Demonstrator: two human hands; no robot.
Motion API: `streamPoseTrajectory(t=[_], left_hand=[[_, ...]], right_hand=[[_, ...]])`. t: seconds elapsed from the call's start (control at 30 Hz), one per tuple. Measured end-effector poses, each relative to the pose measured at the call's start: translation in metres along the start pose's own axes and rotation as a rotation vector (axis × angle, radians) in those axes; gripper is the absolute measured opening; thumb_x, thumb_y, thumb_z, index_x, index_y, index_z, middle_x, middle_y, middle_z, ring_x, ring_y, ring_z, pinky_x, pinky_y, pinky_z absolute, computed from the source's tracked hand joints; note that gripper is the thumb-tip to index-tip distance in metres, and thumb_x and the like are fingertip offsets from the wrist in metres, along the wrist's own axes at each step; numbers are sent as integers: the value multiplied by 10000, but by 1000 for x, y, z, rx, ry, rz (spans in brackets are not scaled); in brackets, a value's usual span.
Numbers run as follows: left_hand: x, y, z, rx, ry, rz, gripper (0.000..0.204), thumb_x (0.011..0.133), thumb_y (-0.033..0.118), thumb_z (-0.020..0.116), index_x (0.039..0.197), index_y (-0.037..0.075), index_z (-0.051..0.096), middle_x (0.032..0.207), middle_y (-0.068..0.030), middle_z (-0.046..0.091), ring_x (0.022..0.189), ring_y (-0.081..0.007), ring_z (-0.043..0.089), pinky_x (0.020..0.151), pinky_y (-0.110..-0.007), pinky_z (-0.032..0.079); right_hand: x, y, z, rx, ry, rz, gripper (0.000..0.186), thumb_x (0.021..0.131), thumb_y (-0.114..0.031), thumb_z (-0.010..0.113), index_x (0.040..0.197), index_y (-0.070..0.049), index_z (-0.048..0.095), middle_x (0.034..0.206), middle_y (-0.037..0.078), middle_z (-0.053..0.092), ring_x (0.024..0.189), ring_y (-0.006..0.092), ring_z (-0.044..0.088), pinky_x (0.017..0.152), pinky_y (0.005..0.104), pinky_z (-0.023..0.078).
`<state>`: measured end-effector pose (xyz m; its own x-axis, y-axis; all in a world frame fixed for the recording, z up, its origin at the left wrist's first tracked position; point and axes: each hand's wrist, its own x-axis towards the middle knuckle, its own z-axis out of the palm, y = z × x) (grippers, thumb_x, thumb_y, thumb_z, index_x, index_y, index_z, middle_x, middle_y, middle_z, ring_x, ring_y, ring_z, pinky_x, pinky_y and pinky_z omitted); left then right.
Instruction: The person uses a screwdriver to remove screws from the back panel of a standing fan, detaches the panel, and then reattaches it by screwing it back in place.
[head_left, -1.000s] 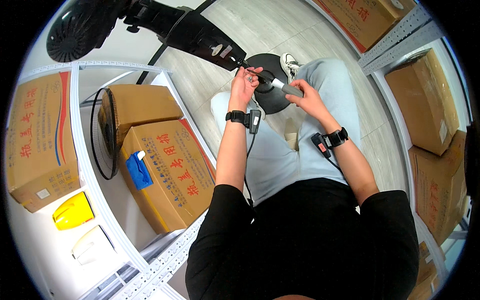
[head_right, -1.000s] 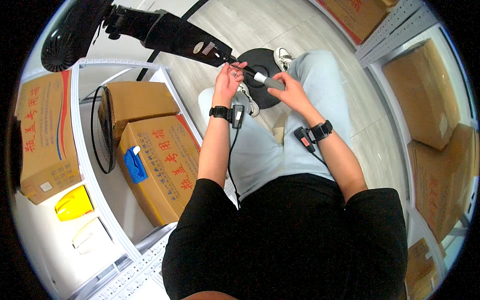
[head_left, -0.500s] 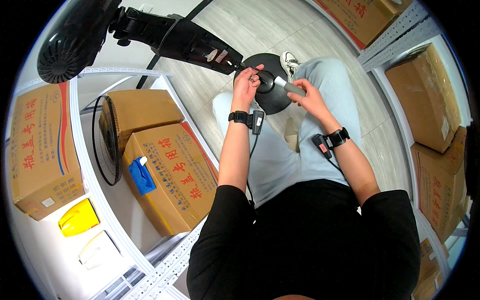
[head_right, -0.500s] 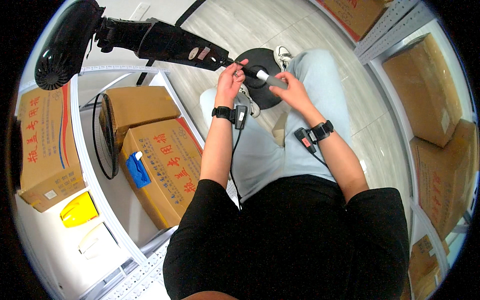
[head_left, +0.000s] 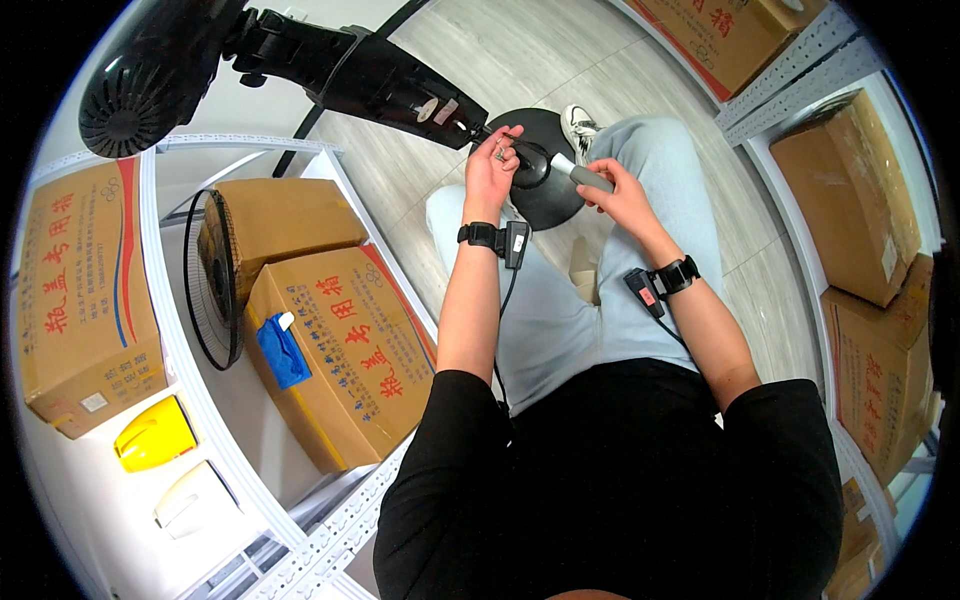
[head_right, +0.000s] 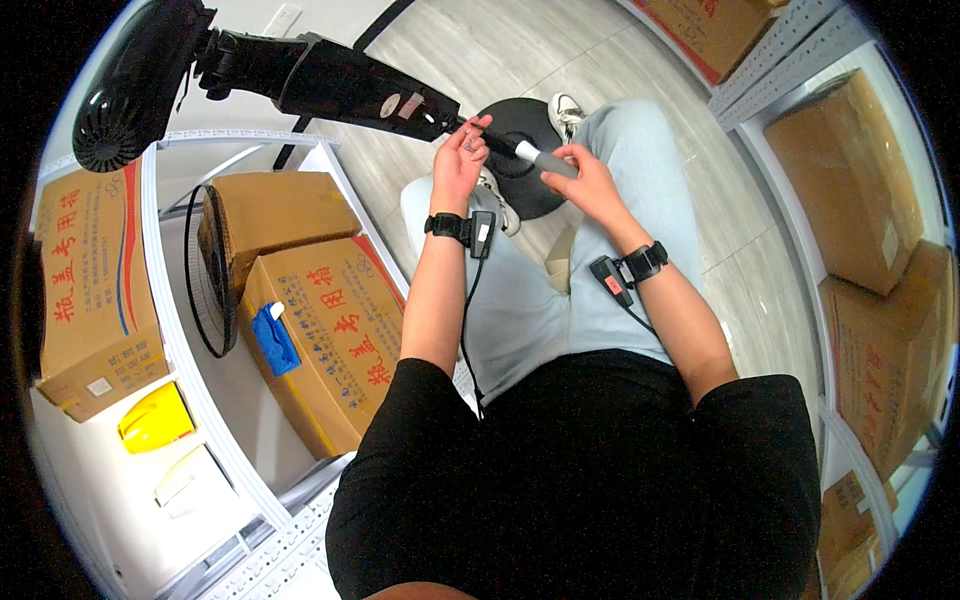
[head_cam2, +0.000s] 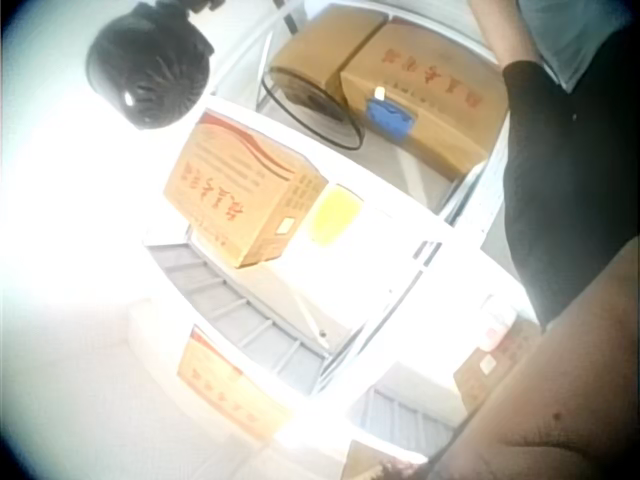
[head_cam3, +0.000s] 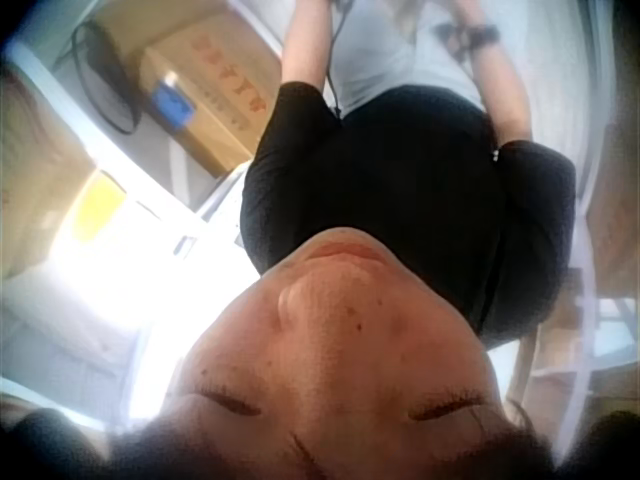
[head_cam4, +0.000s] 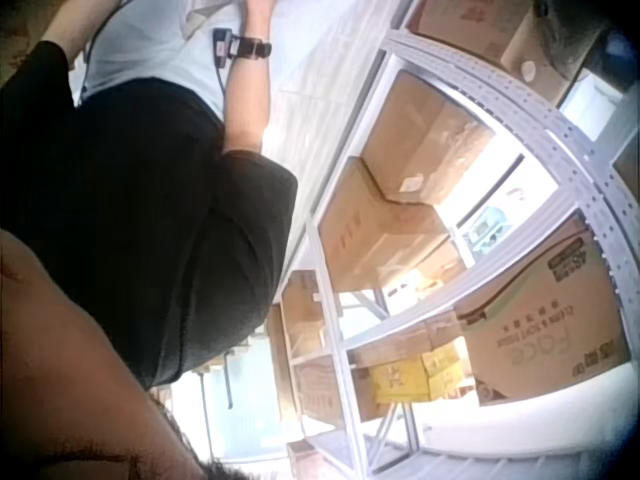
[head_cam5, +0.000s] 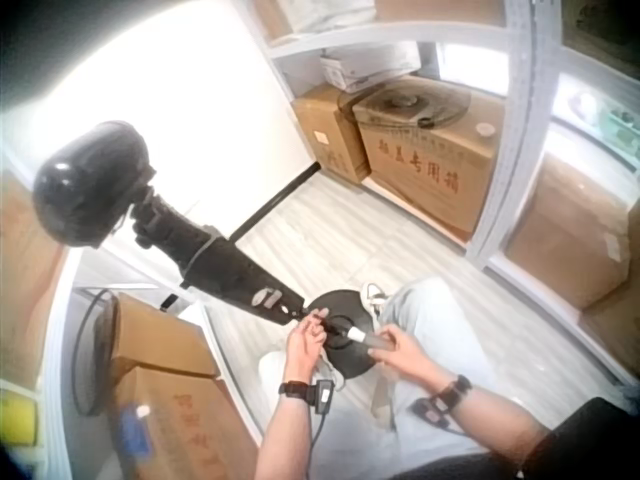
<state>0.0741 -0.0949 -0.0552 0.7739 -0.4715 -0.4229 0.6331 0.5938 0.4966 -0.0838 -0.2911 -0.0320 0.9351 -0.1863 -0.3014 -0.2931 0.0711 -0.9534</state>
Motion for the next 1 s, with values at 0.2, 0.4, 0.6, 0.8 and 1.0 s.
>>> streamPoseTrajectory(t=[0.2,0.4,0.6,0.8,1.0], left_hand=[[1,-2,-2,-12,18,16,76,956,49,503,1003,-7,522,1185,-205,584,639,-107,453,526,-216,377],[3,-2,-4,-44,3,30,72,953,87,561,972,19,545,1137,-165,603,620,-88,448,521,-204,372],[4,-1,-2,-26,-4,18,91,961,109,560,993,24,566,1055,-116,621,604,-64,437,513,-189,362],[3,0,-1,46,16,28,129,958,136,576,1003,15,570,1013,-92,631,597,-54,431,498,-185,350],[9,2,-3,80,35,-21,158,954,152,587,1009,6,564,1014,-93,629,594,-51,424,493,-182,342]], right_hand=[[-1,-2,0,9,2,5,323,793,-172,730,1044,-61,560,793,41,654,681,97,613,598,246,464],[-3,-5,1,43,-5,4,317,796,-156,726,1046,-60,557,787,37,649,682,87,607,586,234,458],[-2,-2,-1,24,-7,7,320,788,-160,730,1047,-71,564,800,33,649,684,89,607,592,239,462],[-2,-3,-2,-32,3,13,335,773,-174,737,1050,-81,572,804,29,648,692,96,603,619,253,463],[1,6,-1,-61,18,-32,343,789,-191,740,1063,-74,571,811,38,652,703,104,612,642,254,471]])
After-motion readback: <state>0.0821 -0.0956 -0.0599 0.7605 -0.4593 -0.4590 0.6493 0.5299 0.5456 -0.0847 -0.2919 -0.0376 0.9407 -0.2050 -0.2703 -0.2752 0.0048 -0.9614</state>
